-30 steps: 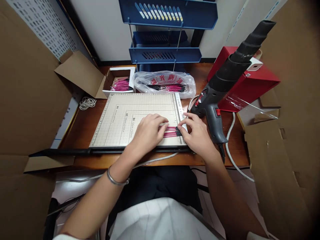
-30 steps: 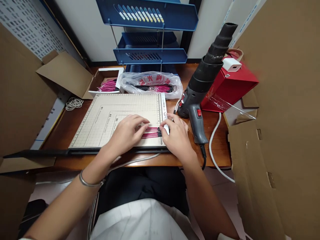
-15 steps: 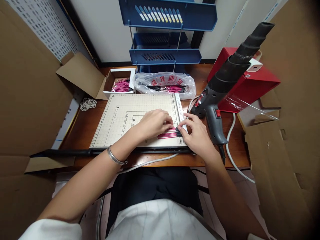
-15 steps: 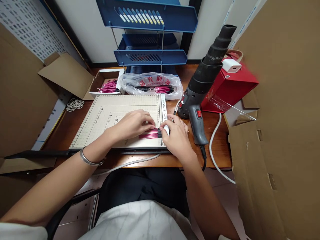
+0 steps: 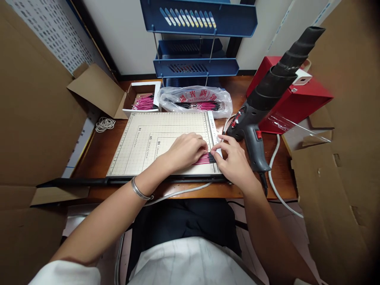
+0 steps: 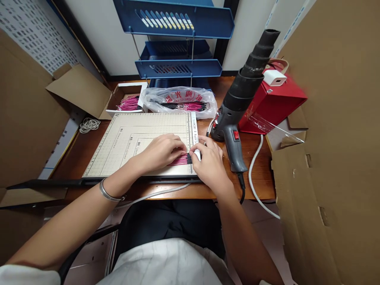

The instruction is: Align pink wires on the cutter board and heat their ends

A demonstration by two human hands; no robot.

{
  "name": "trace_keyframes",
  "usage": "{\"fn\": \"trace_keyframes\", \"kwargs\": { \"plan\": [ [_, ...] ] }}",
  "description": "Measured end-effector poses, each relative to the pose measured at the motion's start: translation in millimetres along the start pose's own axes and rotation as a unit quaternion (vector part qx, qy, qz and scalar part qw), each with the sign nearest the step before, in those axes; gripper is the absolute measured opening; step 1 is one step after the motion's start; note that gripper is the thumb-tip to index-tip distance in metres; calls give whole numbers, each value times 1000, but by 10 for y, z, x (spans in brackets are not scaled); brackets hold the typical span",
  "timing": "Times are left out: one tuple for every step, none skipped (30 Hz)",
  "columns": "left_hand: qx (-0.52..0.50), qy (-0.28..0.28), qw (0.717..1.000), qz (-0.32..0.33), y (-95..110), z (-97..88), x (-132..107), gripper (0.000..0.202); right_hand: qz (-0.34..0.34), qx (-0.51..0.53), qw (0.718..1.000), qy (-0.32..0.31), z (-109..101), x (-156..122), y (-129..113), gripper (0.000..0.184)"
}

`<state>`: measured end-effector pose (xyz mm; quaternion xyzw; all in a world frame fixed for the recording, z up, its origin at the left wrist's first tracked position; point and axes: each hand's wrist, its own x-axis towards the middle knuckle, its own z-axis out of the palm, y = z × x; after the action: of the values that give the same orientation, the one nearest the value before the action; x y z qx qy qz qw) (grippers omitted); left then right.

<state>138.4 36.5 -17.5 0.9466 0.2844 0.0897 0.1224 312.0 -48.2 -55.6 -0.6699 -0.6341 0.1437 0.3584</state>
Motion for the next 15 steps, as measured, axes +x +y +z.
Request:
{"fn": "trace_keyframes", "kwargs": {
  "plan": [
    [0,2,1000,0,10,13,2,21,1,0,1000,0,0,-1,-3,8],
    [1,5,1000,-1,20,25,3,21,1,-1,1000,-1,-1,-2,-7,8],
    [3,7,1000,-3,31,36,3,21,2,-3,1000,-1,-2,-2,-11,9],
    [7,8,1000,-7,44,45,0,21,2,-4,1000,-1,-3,-3,-15,9],
    [11,11,1000,-13,59,52,-9,20,3,-5,1000,-2,-5,-4,-18,9],
    [15,17,1000,-20,78,57,-23,20,4,-6,1000,-2,-7,-5,-20,9],
    [18,28,999,-29,100,60,-46,19,5,-7,1000,-3,-9,-6,-22,9],
    [18,42,998,-37,125,62,-76,18,5,-7,1000,-4,-10,-8,-23,9],
    [15,59,997,-44,152,63,-114,18,5,-8,1000,-5,-12,-9,-24,10],
    [9,78,996,-51,181,65,-159,19,5,-8,1000,-5,-12,-11,-24,10],
    [3,95,994,-58,211,69,-209,20,4,-7,1000,-5,-12,-13,-24,11],
    [-4,110,992,-64,242,77,-263,22,3,-6,1000,-5,-11,-15,-26,11],
    [-9,123,990,-70,275,91,-321,24,2,-5,1000,-4,-10,-17,-27,11],
    [-12,134,988,-74,310,111,-380,26,2,-4,1000,-3,-10,-19,-29,11],
    [-11,144,986,-77,348,138,-439,29,2,-4,1000,-2,-9,-21,-32,11]
  ]
}}
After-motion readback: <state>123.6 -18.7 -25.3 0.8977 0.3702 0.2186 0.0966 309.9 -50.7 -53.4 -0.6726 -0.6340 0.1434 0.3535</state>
